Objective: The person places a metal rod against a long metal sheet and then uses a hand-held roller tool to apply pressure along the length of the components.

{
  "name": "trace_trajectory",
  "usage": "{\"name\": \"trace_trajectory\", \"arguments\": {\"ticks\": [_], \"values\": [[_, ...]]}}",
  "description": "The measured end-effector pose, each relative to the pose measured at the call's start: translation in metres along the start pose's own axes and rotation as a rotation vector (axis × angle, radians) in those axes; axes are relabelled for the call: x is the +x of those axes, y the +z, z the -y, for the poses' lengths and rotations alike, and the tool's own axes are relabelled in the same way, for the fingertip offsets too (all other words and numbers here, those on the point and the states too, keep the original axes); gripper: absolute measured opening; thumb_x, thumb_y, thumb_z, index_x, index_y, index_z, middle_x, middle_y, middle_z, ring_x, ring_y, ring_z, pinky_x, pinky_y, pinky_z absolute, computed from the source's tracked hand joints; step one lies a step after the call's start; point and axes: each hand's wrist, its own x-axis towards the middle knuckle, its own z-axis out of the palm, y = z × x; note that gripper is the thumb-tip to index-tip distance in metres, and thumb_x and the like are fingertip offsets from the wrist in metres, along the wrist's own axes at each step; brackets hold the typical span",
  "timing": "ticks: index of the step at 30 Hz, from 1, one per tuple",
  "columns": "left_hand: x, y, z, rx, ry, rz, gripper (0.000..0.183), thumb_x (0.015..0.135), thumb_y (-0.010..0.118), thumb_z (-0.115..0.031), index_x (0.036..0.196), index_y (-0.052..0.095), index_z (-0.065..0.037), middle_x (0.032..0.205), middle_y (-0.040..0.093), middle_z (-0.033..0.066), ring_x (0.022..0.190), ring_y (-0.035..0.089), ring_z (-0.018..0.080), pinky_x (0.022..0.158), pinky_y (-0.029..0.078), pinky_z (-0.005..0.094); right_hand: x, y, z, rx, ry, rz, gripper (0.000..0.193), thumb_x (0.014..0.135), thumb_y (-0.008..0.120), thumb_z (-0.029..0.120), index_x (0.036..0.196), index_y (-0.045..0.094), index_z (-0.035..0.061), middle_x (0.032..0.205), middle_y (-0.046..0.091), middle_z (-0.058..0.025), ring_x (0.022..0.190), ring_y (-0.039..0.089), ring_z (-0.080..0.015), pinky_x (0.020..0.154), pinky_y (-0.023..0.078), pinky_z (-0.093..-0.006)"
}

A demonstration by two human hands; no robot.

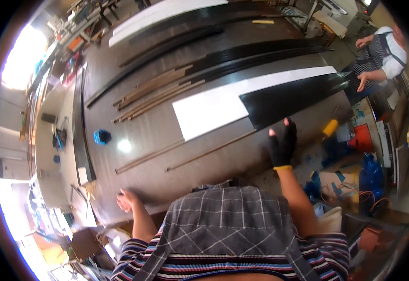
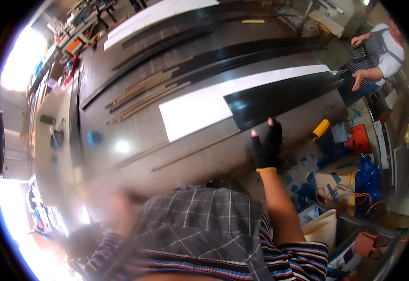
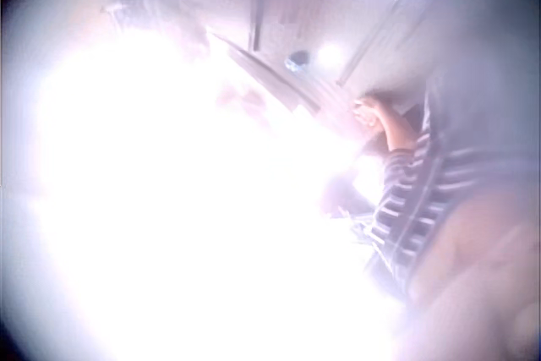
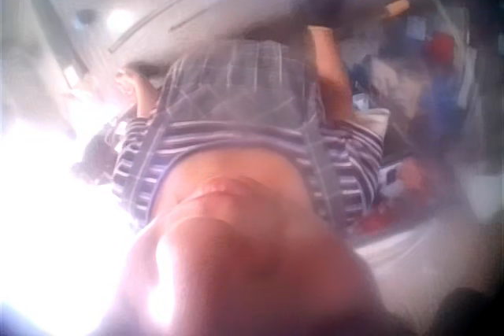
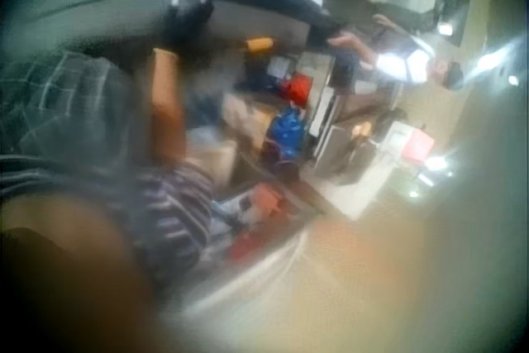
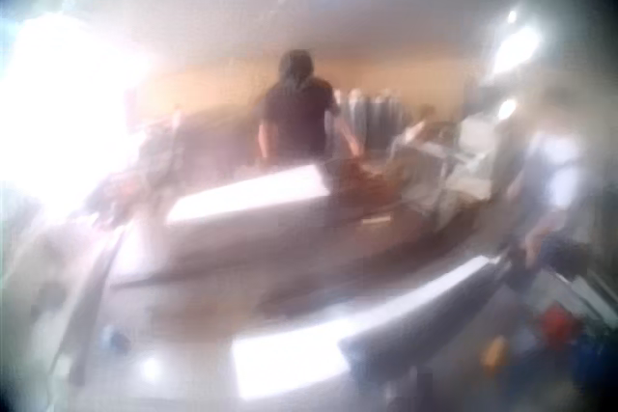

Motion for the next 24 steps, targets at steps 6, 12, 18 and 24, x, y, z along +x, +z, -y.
{"name": "trace_trajectory", "arguments": {"ticks": [6, 12, 18, 24], "values": [[-0.002, -0.047, -0.072, -0.464, 0.202, 0.117, 0.057, 0.089, 0.056, -0.050, 0.122, 0.061, -0.003, 0.117, 0.064, 0.0183, 0.113, 0.057, 0.0321, 0.097, 0.044, 0.0426, 0.070, 0.066, 0.037, -0.106, -0.267, 0.355, 0.068, 0.087, 0.064, 0.043, 0.140, 0.041, 0.0062, 0.141, 0.044, -0.0215, 0.131, 0.038, -0.0404, 0.107, 0.034, -0.0477], [0.015, -0.044, -0.102, -0.626, 0.208, 0.220, 0.049, 0.084, 0.069, -0.041, 0.112, 0.065, -0.001, 0.102, 0.069, 0.0184, 0.096, 0.065, 0.0329, 0.087, 0.049, 0.0414, 0.061, 0.119, 0.060, -0.356, -0.277, 0.536, 0.075, 0.090, 0.054, 0.053, 0.142, 0.037, 0.0020, 0.150, 0.031, -0.0233, 0.138, 0.028, -0.0394, 0.113, 0.020, -0.0536], [0.013, -0.116, -0.115, -1.074, -0.054, 0.542, 0.029, 0.084, 0.074, -0.023, 0.102, 0.067, 0.000, 0.083, 0.067, 0.0093, 0.060, 0.063, 0.0136, 0.051, 0.052, 0.0258, -0.018, 0.135, 0.158, -0.240, -0.375, 0.466, 0.082, 0.084, 0.062, 0.049, 0.144, 0.034, -0.0009, 0.152, 0.027, -0.0245, 0.142, 0.021, -0.0408, 0.117, 0.011, -0.0540], [0.021, -0.112, -0.120, -1.300, -0.169, 0.788, 0.028, 0.085, 0.072, -0.013, 0.103, 0.062, 0.006, 0.083, 0.067, 0.0098, 0.067, 0.068, 0.0186, 0.050, 0.051, 0.0240, -0.067, 0.149, 0.204, 0.087, -0.486, 0.503, 0.083, 0.084, 0.062, 0.050, 0.143, 0.033, -0.0009, 0.148, 0.031, -0.0275, 0.139, 0.026, -0.0438, 0.116, 0.016, -0.0538]]}}
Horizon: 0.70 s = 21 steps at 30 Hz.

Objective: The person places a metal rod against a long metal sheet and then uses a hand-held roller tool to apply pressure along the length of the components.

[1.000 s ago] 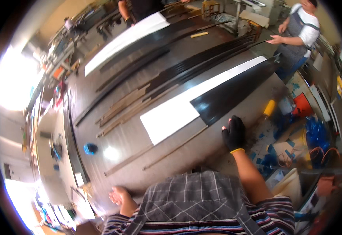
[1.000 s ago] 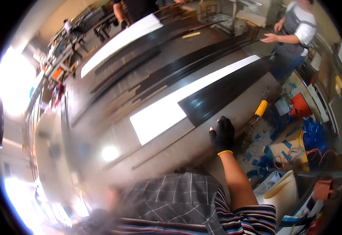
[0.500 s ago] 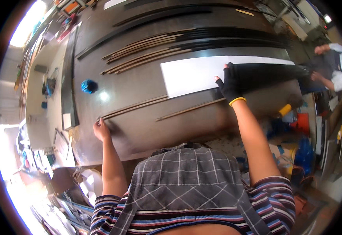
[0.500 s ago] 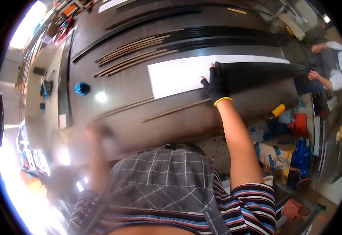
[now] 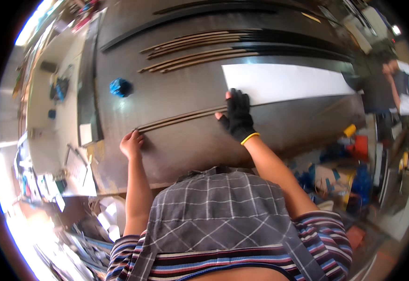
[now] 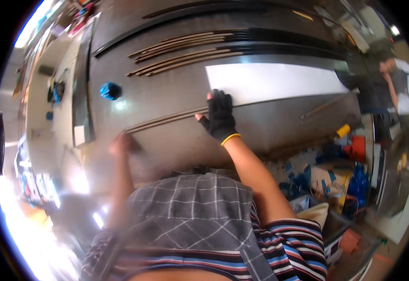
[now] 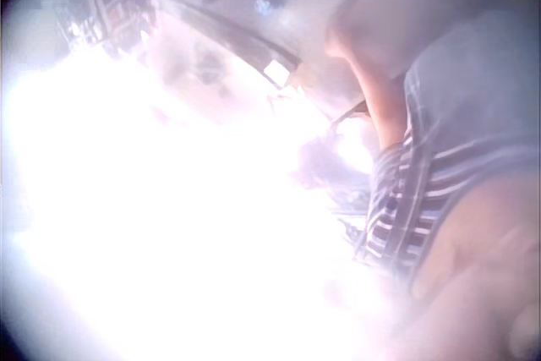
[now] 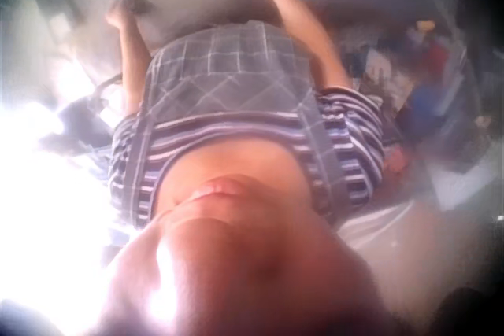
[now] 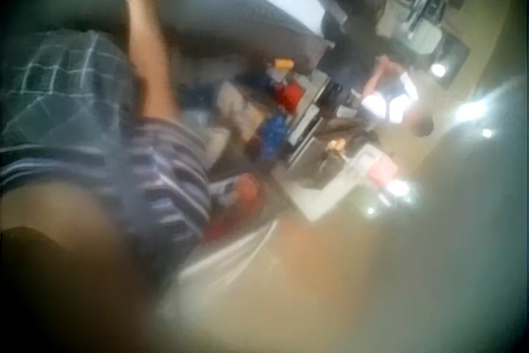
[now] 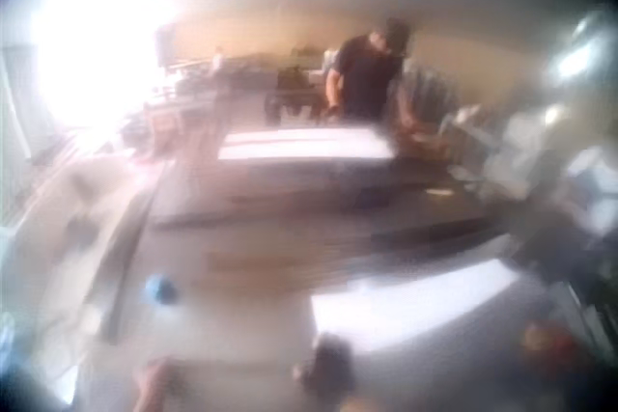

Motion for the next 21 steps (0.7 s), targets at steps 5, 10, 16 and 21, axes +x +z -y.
{"name": "trace_trajectory", "arguments": {"ticks": [5, 10, 16, 21], "values": [[0.036, -0.050, 0.020, -0.186, -0.003, 0.179, 0.015, 0.084, 0.070, -0.005, 0.093, 0.062, 0.003, 0.077, 0.064, 0.0065, 0.062, 0.062, 0.0140, 0.054, 0.051, 0.0230, -0.016, -0.038, 0.019, 0.256, 0.682, -0.300, 0.056, 0.088, 0.058, 0.036, 0.131, 0.049, 0.0009, 0.129, 0.054, -0.0202, 0.120, 0.051, -0.0363, 0.101, 0.040, -0.0447], [-0.058, -0.024, -0.111, -0.182, 0.169, 0.112, 0.011, 0.083, 0.071, -0.005, 0.085, 0.061, -0.002, 0.071, 0.058, 0.0027, 0.060, 0.056, 0.0093, 0.056, 0.047, 0.0179, -0.021, -0.078, -0.068, 1.136, 1.221, -0.495, 0.041, 0.097, 0.049, 0.042, 0.110, 0.060, 0.0037, 0.100, 0.068, -0.0096, 0.091, 0.064, -0.0242, 0.081, 0.051, -0.0339], [-0.059, -0.049, -0.105, -0.243, 0.252, 0.118, 0.013, 0.085, 0.072, -0.012, 0.093, 0.065, -0.004, 0.077, 0.059, 0.0007, 0.067, 0.054, 0.0094, 0.063, 0.047, 0.0213, 0.021, -0.095, -0.081, 1.636, 1.211, -0.777, 0.038, 0.098, 0.046, 0.046, 0.097, 0.060, 0.0116, 0.082, 0.063, -0.0053, 0.069, 0.059, -0.0171, 0.064, 0.051, -0.0301], [-0.014, -0.102, -0.043, -0.215, 0.132, 0.029, 0.023, 0.086, 0.071, -0.014, 0.105, 0.062, -0.004, 0.089, 0.064, 0.0045, 0.079, 0.059, 0.0143, 0.072, 0.049, 0.0254, 0.022, -0.082, -0.024, 1.614, 1.375, -0.794, 0.038, 0.098, 0.049, 0.043, 0.074, 0.054, 0.0141, 0.058, 0.049, 0.0007, 0.053, 0.049, -0.0130, 0.052, 0.043, -0.0286]]}}
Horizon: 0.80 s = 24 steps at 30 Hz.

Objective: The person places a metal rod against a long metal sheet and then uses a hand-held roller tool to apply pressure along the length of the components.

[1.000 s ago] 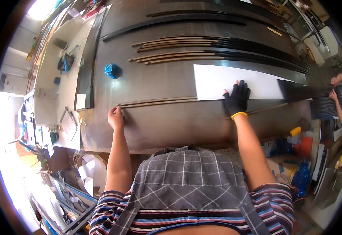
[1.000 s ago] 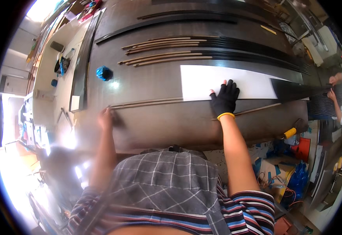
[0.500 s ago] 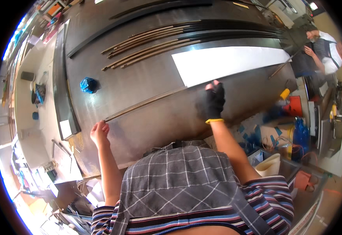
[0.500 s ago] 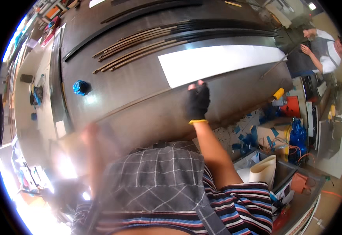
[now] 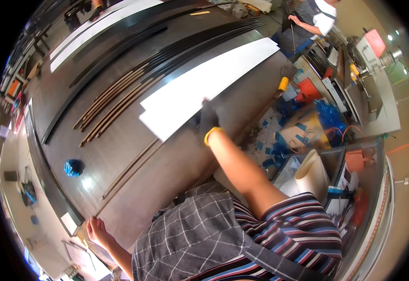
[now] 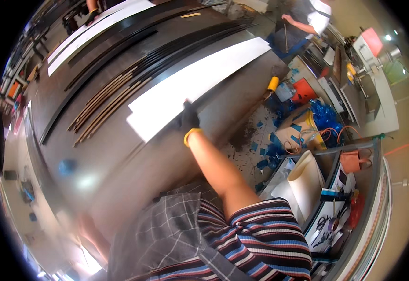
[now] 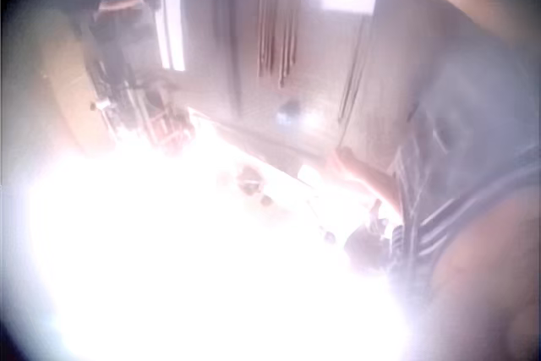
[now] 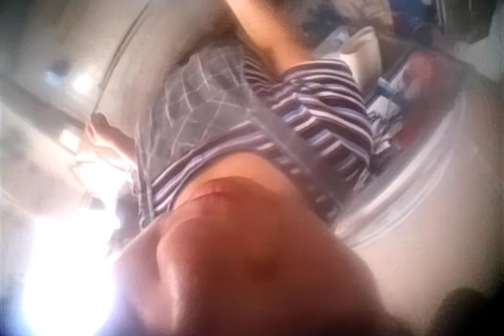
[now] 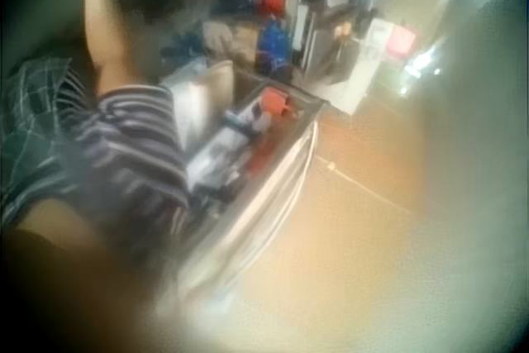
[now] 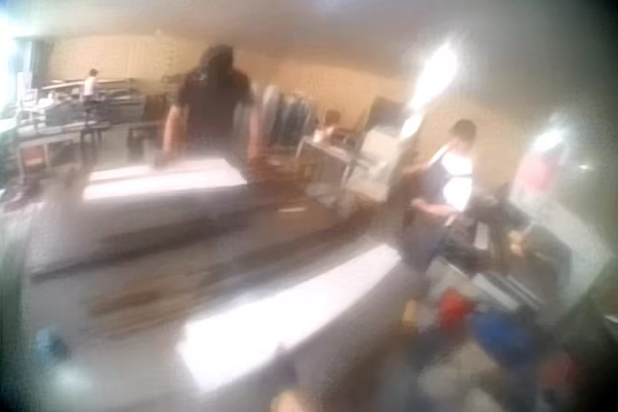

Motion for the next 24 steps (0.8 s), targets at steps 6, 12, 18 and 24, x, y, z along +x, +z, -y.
{"name": "trace_trajectory", "arguments": {"ticks": [6, 12, 18, 24], "values": [[0.002, -0.104, 0.035, 0.070, -0.017, 0.024, 0.025, 0.085, 0.071, -0.014, 0.106, 0.062, -0.003, 0.092, 0.065, 0.0085, 0.081, 0.061, 0.0185, 0.071, 0.051, 0.0280, -0.037, -0.082, -0.034, -1.156, -0.104, 0.335, 0.040, 0.093, 0.055, 0.039, 0.077, 0.059, 0.0033, 0.064, 0.060, -0.0105, 0.065, 0.061, -0.0236, 0.059, 0.047, -0.0374], [0.060, -0.230, 0.053, 0.602, -0.105, -0.242, 0.040, 0.087, 0.070, -0.026, 0.116, 0.061, 0.001, 0.099, 0.067, 0.0129, 0.083, 0.066, 0.0248, 0.072, 0.054, 0.0361, -0.069, -0.108, 0.004, -1.569, -0.904, 0.244, 0.035, 0.082, 0.066, 0.036, 0.098, 0.061, 0.0052, 0.100, 0.065, -0.0194, 0.092, 0.061, -0.0368, 0.083, 0.048, -0.0480], [-0.056, -0.039, 0.031, 1.344, 0.904, 0.578, 0.037, 0.073, 0.077, -0.018, 0.104, 0.063, -0.003, 0.096, 0.062, 0.0150, 0.098, 0.055, 0.0379, 0.088, 0.043, 0.0480, -0.015, -0.130, -0.003, -1.689, -1.295, 0.360, 0.071, 0.078, 0.070, 0.038, 0.131, 0.045, -0.0018, 0.139, 0.042, -0.0257, 0.131, 0.033, -0.0445, 0.112, 0.023, -0.0551], [-0.049, -0.029, 0.041, 1.415, 0.614, 0.624, 0.024, 0.075, 0.075, -0.018, 0.086, 0.058, -0.004, 0.089, 0.059, 0.0119, 0.088, 0.056, 0.0358, 0.075, 0.045, 0.0464, 0.064, -0.154, 0.071, -1.733, -1.383, 0.150, 0.069, 0.076, 0.074, 0.039, 0.127, 0.049, -0.0020, 0.139, 0.042, -0.0261, 0.132, 0.035, -0.0420, 0.113, 0.020, -0.0542]]}}
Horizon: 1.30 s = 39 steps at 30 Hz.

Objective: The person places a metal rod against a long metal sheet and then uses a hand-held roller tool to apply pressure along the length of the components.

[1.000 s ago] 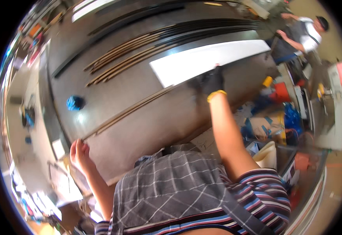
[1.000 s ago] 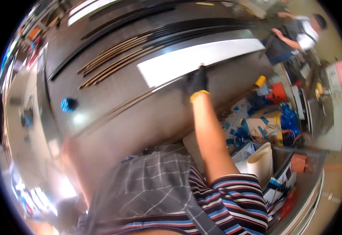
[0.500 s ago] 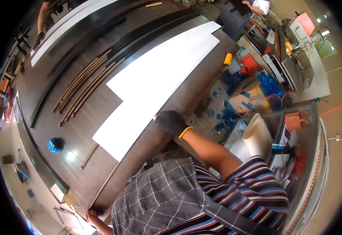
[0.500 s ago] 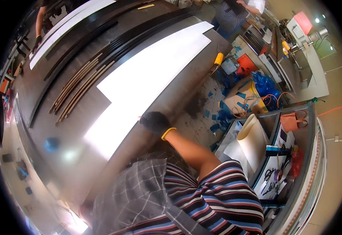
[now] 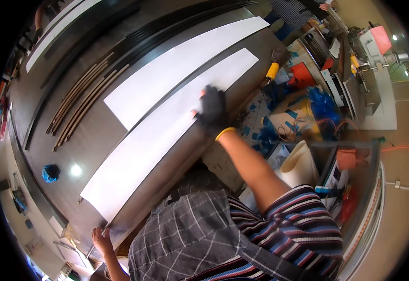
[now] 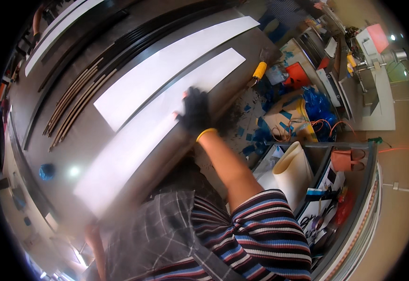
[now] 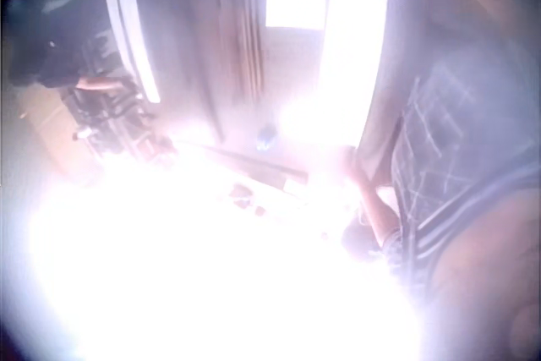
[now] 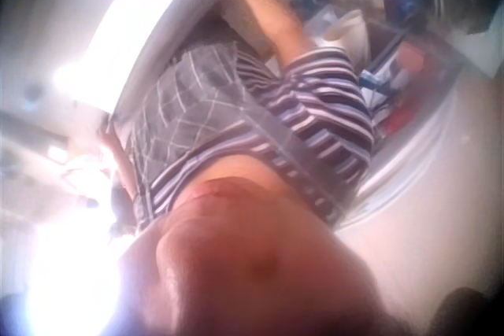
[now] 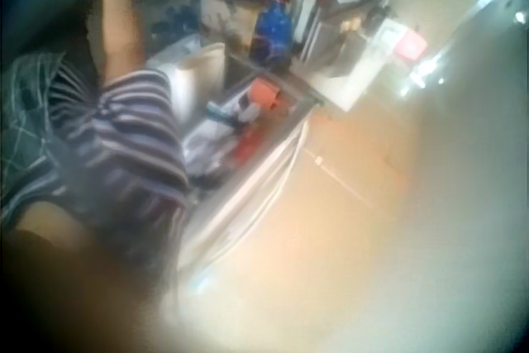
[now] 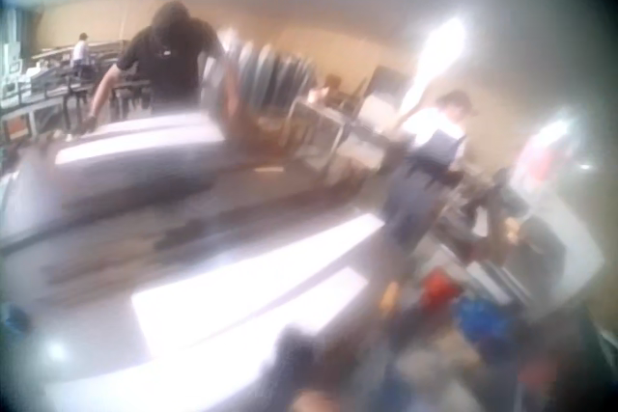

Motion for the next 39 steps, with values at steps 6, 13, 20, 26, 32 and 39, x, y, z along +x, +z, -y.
{"name": "trace_trajectory", "arguments": {"ticks": [6, 13, 20, 26, 32, 39], "values": [[0.003, -0.018, -0.002, 0.192, -0.023, 0.164, 0.023, 0.075, 0.076, -0.017, 0.089, 0.063, -0.005, 0.091, 0.063, 0.0119, 0.087, 0.061, 0.0344, 0.074, 0.049, 0.0449, 0.065, 0.017, -0.214, -0.337, 0.157, 0.052, 0.074, 0.090, 0.056, 0.052, 0.137, 0.040, -0.0034, 0.147, 0.034, -0.0268, 0.139, 0.027, -0.0419, 0.116, 0.018, -0.0516], [-0.001, -0.019, 0.004, 0.294, 0.005, 0.124, 0.033, 0.083, 0.068, -0.038, 0.086, 0.065, -0.005, 0.086, 0.063, 0.0144, 0.083, 0.061, 0.0369, 0.074, 0.048, 0.0470, 0.096, -0.016, -0.241, -0.528, 0.203, 0.326, 0.077, 0.089, 0.045, 0.063, 0.130, 0.048, -0.0029, 0.131, 0.049, -0.0243, 0.122, 0.044, -0.0398, 0.106, 0.032, -0.0485], [0.002, -0.022, -0.069, 0.188, -0.013, 0.056, 0.027, 0.076, 0.075, -0.033, 0.082, 0.065, -0.009, 0.086, 0.061, 0.0068, 0.088, 0.060, 0.0293, 0.075, 0.050, 0.0412, -0.004, -0.019, -0.036, -0.156, -0.349, 0.389, 0.080, 0.084, 0.065, 0.040, 0.142, 0.031, -0.0027, 0.147, 0.032, -0.0286, 0.137, 0.030, -0.0414, 0.116, 0.016, -0.0530], [-0.008, 0.010, -0.068, -0.018, 0.109, -0.242, 0.024, 0.069, 0.079, -0.025, 0.078, 0.062, -0.010, 0.081, 0.059, 0.0053, 0.084, 0.059, 0.0281, 0.073, 0.050, 0.0400, -0.081, -0.003, 0.207, 0.341, -0.539, 0.445, 0.089, 0.073, 0.075, 0.043, 0.137, 0.037, -0.0058, 0.147, 0.032, -0.0292, 0.139, 0.026, -0.0445, 0.116, 0.016, -0.0570], [-0.007, 0.027, -0.072, -0.168, 0.103, -0.420, 0.029, 0.066, 0.081, -0.025, 0.075, 0.057, -0.009, 0.081, 0.055, 0.0071, 0.084, 0.054, 0.0321, 0.075, 0.043, 0.0434, -0.137, 0.006, 0.372, 0.533, -0.849, 0.583, 0.086, 0.075, 0.072, 0.047, 0.135, 0.039, -0.0045, 0.147, 0.032, -0.0262, 0.139, 0.028, -0.0400, 0.116, 0.016, -0.0553], [-0.015, 0.033, -0.066, -0.227, 0.079, -0.443, 0.031, 0.066, 0.081, -0.026, 0.078, 0.058, -0.009, 0.084, 0.055, 0.0052, 0.088, 0.053, 0.0295, 0.080, 0.042, 0.0416, -0.102, -0.006, 0.373, 0.450, -0.536, 0.562, 0.029, 0.073, 0.075, 0.027, 0.091, 0.061, 0.0084, 0.090, 0.060, -0.0127, 0.086, 0.059, -0.0314, 0.074, 0.050, -0.0423]]}}
